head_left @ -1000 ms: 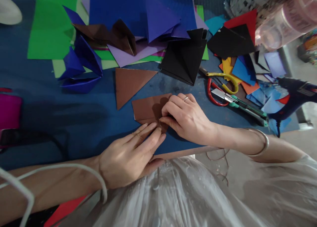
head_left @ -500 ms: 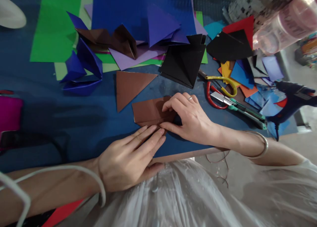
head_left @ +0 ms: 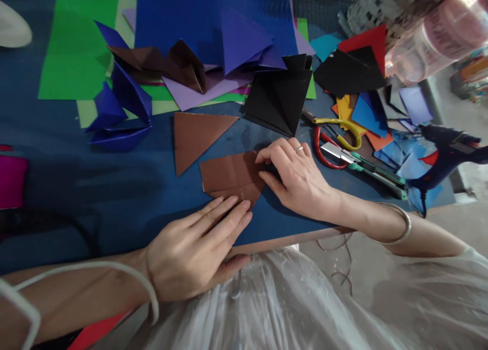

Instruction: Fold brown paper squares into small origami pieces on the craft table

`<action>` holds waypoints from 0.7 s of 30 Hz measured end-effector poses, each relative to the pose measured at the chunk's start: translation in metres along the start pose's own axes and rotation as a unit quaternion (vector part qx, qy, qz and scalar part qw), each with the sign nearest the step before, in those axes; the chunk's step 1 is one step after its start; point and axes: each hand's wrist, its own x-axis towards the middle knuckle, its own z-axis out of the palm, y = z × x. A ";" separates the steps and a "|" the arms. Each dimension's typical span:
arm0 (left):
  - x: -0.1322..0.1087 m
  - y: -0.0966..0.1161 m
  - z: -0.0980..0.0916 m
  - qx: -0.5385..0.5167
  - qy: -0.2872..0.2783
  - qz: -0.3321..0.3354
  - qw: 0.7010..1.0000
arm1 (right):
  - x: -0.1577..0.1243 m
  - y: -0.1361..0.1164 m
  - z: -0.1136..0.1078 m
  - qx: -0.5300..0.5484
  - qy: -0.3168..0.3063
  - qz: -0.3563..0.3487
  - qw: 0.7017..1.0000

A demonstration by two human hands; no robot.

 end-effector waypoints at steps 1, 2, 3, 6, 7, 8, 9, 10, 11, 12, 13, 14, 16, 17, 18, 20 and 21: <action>0.000 0.000 0.000 0.001 0.000 0.001 1.000 | 0.000 0.000 0.000 -0.004 0.010 -0.008 1.000; 0.000 0.000 0.000 0.003 0.000 0.001 1.000 | -0.001 0.000 0.001 -0.007 0.028 -0.020 0.999; 0.000 0.001 0.001 0.004 -0.003 0.000 1.000 | -0.002 0.000 0.001 -0.007 0.052 -0.039 0.998; 0.000 0.002 0.000 0.003 -0.008 -0.011 1.000 | -0.007 0.000 0.002 0.039 0.123 -0.165 0.978; 0.000 0.002 -0.001 0.001 -0.007 -0.016 1.000 | -0.009 -0.001 0.003 0.063 0.134 -0.216 0.965; 0.001 0.002 -0.002 -0.002 -0.004 -0.019 1.000 | -0.011 -0.001 0.004 0.084 0.134 -0.262 0.952; 0.002 0.002 -0.003 -0.004 -0.002 -0.019 1.000 | -0.013 -0.001 0.005 0.098 0.127 -0.293 0.943; 0.003 0.001 -0.004 -0.005 -0.001 -0.018 1.000 | -0.015 -0.001 0.006 0.103 0.117 -0.311 0.938; 0.004 0.001 -0.005 -0.005 -0.001 -0.016 1.000 | -0.017 -0.001 0.006 0.101 0.105 -0.319 0.936; 0.005 0.000 -0.006 -0.004 -0.002 -0.014 1.000 | -0.018 -0.002 0.006 0.094 0.095 -0.323 0.937; 0.006 -0.001 -0.006 -0.002 -0.003 -0.014 1.000 | -0.020 -0.002 0.007 0.085 0.085 -0.326 0.938; 0.006 -0.002 -0.006 -0.002 -0.004 -0.013 1.000 | -0.020 -0.003 0.006 0.076 0.078 -0.328 0.938; 0.007 -0.003 -0.006 -0.002 0.001 -0.012 1.000 | -0.021 -0.004 0.005 0.063 0.070 -0.328 0.940; 0.008 -0.003 -0.005 -0.002 0.009 -0.010 1.000 | -0.021 -0.004 0.004 0.058 0.066 -0.327 0.941; 0.008 -0.003 -0.005 0.000 0.017 -0.006 1.000 | -0.021 -0.005 0.003 0.051 0.064 -0.327 0.942; 0.008 -0.003 -0.005 0.008 0.023 -0.001 1.000 | -0.020 -0.006 0.001 0.032 0.064 -0.329 0.941; 0.008 -0.003 -0.005 0.015 0.024 0.002 1.000 | -0.020 -0.006 0.001 0.022 0.069 -0.334 0.940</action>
